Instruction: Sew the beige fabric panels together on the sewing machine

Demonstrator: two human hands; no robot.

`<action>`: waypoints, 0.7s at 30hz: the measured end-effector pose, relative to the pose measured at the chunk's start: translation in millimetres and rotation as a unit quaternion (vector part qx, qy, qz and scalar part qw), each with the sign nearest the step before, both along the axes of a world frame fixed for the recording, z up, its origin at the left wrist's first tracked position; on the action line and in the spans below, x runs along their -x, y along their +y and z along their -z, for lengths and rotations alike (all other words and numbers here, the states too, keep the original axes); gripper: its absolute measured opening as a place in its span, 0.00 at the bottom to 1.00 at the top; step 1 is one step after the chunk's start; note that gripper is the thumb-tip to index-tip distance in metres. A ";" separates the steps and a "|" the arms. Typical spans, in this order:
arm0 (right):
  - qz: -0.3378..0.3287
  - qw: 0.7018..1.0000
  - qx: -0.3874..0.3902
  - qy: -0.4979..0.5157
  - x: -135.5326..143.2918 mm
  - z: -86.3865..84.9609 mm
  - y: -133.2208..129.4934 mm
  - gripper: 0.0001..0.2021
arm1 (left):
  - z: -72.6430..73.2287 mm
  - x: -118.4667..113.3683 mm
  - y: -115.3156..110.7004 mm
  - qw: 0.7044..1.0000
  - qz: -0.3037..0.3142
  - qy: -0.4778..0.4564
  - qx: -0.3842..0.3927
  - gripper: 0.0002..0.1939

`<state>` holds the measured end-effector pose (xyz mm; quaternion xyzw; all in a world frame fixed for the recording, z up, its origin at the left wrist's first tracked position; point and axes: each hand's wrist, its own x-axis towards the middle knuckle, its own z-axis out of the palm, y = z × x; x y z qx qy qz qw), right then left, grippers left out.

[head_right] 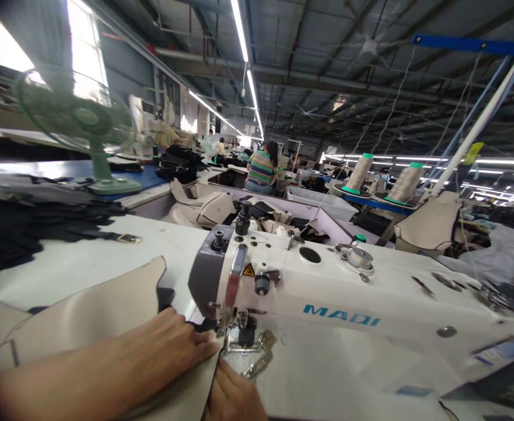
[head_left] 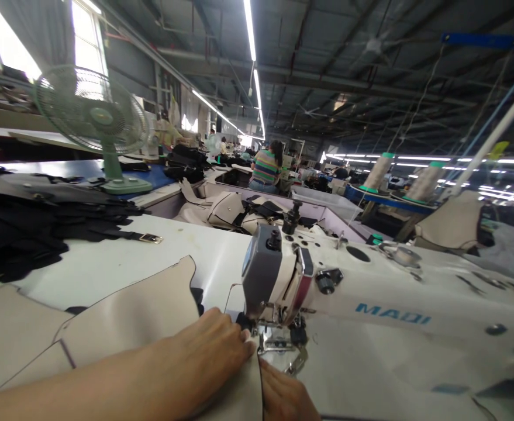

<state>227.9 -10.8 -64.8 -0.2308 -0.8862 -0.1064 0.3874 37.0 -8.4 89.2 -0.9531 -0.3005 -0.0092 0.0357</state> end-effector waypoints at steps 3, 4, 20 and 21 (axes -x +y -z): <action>-0.001 1.000 -0.012 -0.007 0.0 0.0 2.8 0.17 | -0.5 0.7 1.9 1.000 0.010 0.021 0.014 0.12; -0.004 1.000 -0.014 -0.005 0.0 -1.4 3.6 0.16 | -0.5 1.2 2.9 1.000 0.015 0.020 0.015 0.12; -0.052 0.996 0.014 0.074 8.5 -30.7 3.5 0.20 | 9.2 4.5 12.5 0.999 0.028 -0.008 -0.019 0.12; -0.049 0.995 0.019 0.082 9.5 -33.4 2.3 0.21 | 11.1 4.8 12.9 0.999 0.029 -0.008 -0.019 0.12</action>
